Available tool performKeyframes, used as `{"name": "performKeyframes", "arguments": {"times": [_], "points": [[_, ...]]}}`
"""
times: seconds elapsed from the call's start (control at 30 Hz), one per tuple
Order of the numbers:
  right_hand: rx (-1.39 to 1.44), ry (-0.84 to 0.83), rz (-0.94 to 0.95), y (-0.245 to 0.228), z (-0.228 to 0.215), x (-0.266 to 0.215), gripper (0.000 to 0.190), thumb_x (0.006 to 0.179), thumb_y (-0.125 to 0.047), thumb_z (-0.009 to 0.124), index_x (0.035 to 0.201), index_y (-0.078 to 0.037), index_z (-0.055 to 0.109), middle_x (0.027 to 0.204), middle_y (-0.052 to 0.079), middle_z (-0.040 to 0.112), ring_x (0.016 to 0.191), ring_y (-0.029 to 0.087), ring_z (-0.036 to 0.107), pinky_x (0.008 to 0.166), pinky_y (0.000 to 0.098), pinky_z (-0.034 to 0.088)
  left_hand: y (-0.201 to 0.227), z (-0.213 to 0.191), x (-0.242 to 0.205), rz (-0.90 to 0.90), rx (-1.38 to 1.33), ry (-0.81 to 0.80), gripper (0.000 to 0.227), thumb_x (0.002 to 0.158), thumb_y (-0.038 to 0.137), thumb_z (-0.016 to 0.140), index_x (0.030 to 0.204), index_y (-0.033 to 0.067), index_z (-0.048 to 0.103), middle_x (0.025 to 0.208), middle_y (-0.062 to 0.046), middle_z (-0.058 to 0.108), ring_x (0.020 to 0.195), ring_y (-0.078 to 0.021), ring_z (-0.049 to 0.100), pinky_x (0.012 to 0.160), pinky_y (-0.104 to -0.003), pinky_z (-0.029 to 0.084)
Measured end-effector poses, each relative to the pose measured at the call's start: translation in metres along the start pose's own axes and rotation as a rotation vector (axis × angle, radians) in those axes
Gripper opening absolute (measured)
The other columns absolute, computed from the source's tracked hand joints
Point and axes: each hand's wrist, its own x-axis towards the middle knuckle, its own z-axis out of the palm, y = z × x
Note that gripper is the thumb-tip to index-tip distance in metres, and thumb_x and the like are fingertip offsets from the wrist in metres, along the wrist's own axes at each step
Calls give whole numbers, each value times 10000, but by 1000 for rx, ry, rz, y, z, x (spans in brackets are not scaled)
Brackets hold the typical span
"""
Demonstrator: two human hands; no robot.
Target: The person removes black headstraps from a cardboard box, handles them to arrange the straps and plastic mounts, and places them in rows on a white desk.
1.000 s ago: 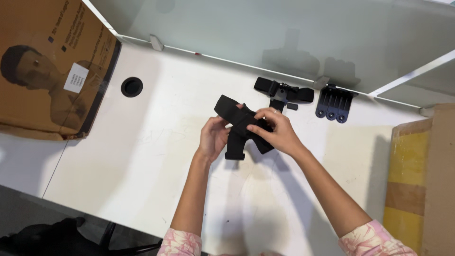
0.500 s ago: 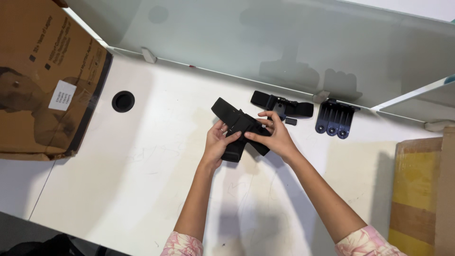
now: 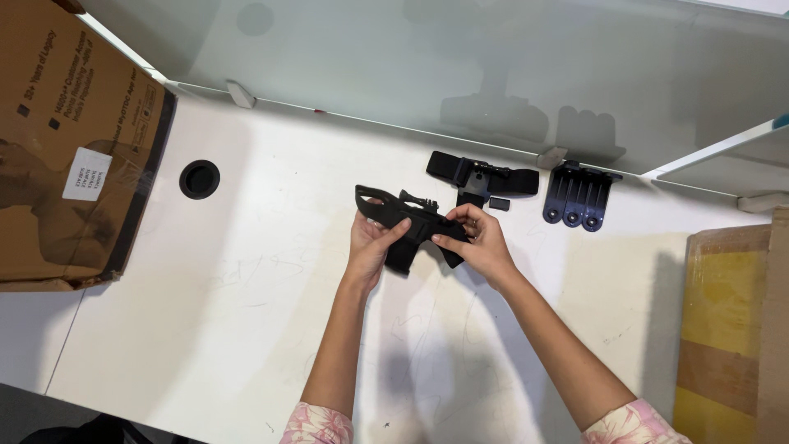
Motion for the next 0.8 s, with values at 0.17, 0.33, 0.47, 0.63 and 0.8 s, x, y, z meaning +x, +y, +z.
{"name": "performKeyframes", "arguments": {"times": [0.17, 0.33, 0.47, 0.63, 0.8], "points": [[34, 14, -8, -1, 1, -2, 418, 734, -129, 898, 1063, -78, 645, 960, 24, 713, 886, 114, 685, 780, 267, 568, 7, 9, -4, -29, 45, 61, 702, 825, 8, 794, 1370, 52, 353, 1052, -158, 716, 1006, -230, 734, 927, -369, 624], [41, 41, 20, -12, 2, -6, 531, 720, -136, 878, 1181, -99, 615, 1029, 35, 694, 929, 132, 696, 783, 290, 596, 14, 23, -7, -13, 19, 141, 741, 791, -13, 806, 1378, 66, 361, 1041, -164, 717, 980, -228, 738, 871, -364, 646], [51, 108, -24, -8, 5, -6, 551, 758, -139, 857, 1223, -82, 567, 1096, 50, 654, 996, 135, 691, 835, 284, 592, 13, 29, -11, 128, 73, 191, 781, 764, -19, 831, 1373, 48, 346, 1027, -178, 741, 947, -218, 755, 844, -333, 641], [149, 225, 79, 2, 13, -3, 410, 944, -281, 754, 1200, 1, 603, 1063, 185, 706, 987, 220, 708, 861, 350, 585, -5, 31, -15, 542, 464, 246, 573, 856, 27, 852, 1262, -5, 449, 1050, -140, 751, 910, -168, 751, 776, -271, 614], [336, -166, 99, -7, 25, 1, 591, 1025, -518, 454, 1338, -30, 566, 1245, 145, 656, 1098, 216, 684, 972, 360, 586, -27, 19, -19, 848, 1045, 344, 364, 812, 28, 837, 1108, -53, 642, 816, -136, 733, 614, -188, 683, 555, -319, 536]]}}
